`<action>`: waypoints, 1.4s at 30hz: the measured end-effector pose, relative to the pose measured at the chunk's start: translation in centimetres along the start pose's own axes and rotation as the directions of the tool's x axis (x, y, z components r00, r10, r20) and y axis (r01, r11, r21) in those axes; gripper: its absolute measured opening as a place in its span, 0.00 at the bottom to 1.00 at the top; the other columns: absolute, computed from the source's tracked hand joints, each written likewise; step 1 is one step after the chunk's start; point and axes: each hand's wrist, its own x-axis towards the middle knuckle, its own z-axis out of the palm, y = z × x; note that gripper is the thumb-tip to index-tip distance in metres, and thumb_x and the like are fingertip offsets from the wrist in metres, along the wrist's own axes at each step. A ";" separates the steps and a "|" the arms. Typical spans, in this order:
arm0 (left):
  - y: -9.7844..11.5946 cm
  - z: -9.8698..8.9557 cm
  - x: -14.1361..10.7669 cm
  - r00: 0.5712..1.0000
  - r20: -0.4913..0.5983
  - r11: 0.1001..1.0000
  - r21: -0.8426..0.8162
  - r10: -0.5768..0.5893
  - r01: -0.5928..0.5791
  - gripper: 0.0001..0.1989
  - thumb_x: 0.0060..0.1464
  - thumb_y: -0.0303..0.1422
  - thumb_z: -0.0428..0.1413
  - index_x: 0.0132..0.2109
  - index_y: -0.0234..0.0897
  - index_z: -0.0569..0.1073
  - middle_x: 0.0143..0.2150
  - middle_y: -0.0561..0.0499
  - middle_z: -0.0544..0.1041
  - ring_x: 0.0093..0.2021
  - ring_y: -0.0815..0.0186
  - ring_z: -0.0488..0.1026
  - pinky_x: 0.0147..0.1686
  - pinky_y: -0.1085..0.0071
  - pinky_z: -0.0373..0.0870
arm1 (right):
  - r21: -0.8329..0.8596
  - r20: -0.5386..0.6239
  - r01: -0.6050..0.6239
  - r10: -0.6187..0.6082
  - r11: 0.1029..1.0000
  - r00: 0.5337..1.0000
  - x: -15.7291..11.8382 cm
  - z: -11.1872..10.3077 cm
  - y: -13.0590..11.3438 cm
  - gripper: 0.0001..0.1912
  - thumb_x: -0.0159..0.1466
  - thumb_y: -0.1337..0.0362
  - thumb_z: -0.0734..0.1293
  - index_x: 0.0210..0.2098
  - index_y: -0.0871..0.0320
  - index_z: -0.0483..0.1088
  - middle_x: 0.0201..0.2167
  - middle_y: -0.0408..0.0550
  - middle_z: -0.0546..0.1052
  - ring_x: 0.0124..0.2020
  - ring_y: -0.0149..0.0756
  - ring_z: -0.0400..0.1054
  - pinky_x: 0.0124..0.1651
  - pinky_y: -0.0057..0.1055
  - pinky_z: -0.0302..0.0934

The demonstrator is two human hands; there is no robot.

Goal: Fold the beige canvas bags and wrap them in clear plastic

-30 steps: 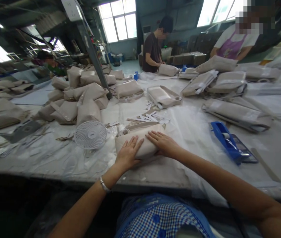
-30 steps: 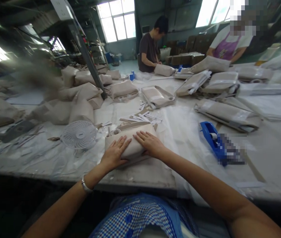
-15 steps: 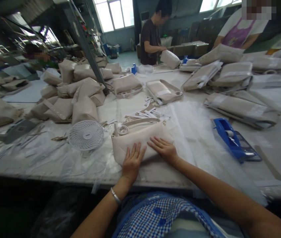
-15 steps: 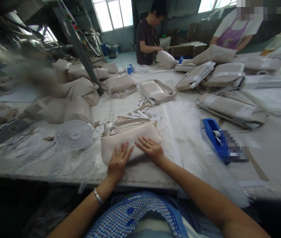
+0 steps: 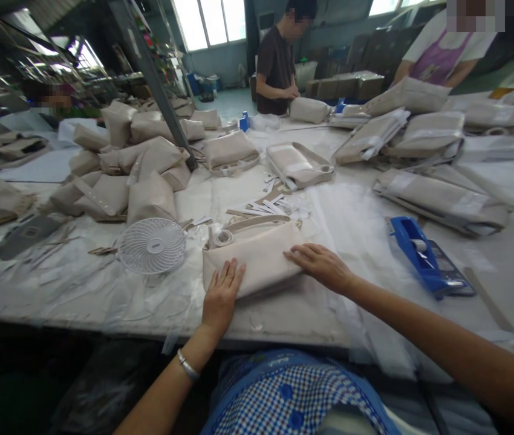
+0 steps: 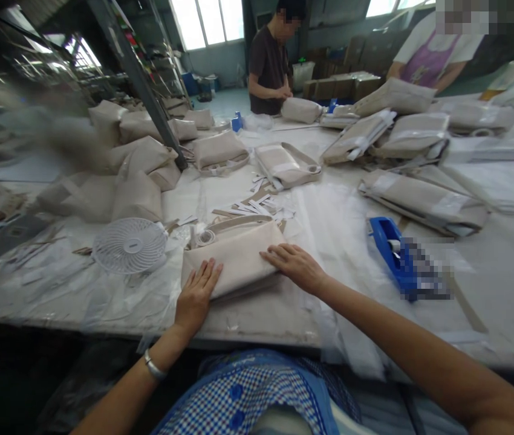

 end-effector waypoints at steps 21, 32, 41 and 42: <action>0.7 3.7 -2.0 0.994 -0.105 0.999 0.003 0.039 -0.039 0.36 0.61 0.22 0.48 0.71 0.56 0.51 0.75 0.46 0.48 0.73 0.48 0.46 0.65 0.43 0.59 | 0.125 -0.190 -0.038 0.061 0.991 0.980 3.0 0.0 -6.2 0.28 0.70 0.59 0.64 0.68 0.51 0.58 0.66 0.50 0.65 0.69 0.46 0.55 0.73 0.54 0.39; 3.2 0.0 -0.3 0.999 0.034 0.991 -0.133 0.005 -0.001 0.37 0.58 0.30 0.57 0.71 0.44 0.53 0.75 0.40 0.43 0.74 0.46 0.41 0.68 0.39 0.48 | 0.161 -0.149 -0.193 0.217 0.968 0.965 4.5 7.8 -6.7 0.31 0.70 0.58 0.62 0.71 0.52 0.52 0.72 0.54 0.53 0.73 0.51 0.42 0.71 0.58 0.43; 2.3 2.5 1.8 0.995 0.069 0.990 -0.131 0.069 -0.060 0.46 0.55 0.36 0.61 0.73 0.46 0.45 0.75 0.42 0.42 0.75 0.48 0.38 0.69 0.38 0.38 | 0.206 -0.248 -0.004 0.056 0.978 0.967 -2.0 3.0 -4.1 0.19 0.70 0.65 0.65 0.60 0.55 0.69 0.55 0.53 0.77 0.59 0.40 0.68 0.63 0.44 0.63; 2.3 2.5 1.7 0.995 0.075 0.989 -0.138 0.067 -0.057 0.46 0.55 0.36 0.61 0.73 0.46 0.45 0.75 0.42 0.41 0.75 0.48 0.38 0.69 0.38 0.38 | 0.193 -0.270 -0.032 0.084 0.981 0.959 -3.1 2.4 -3.4 0.19 0.69 0.66 0.66 0.59 0.55 0.70 0.52 0.53 0.78 0.56 0.40 0.70 0.60 0.43 0.66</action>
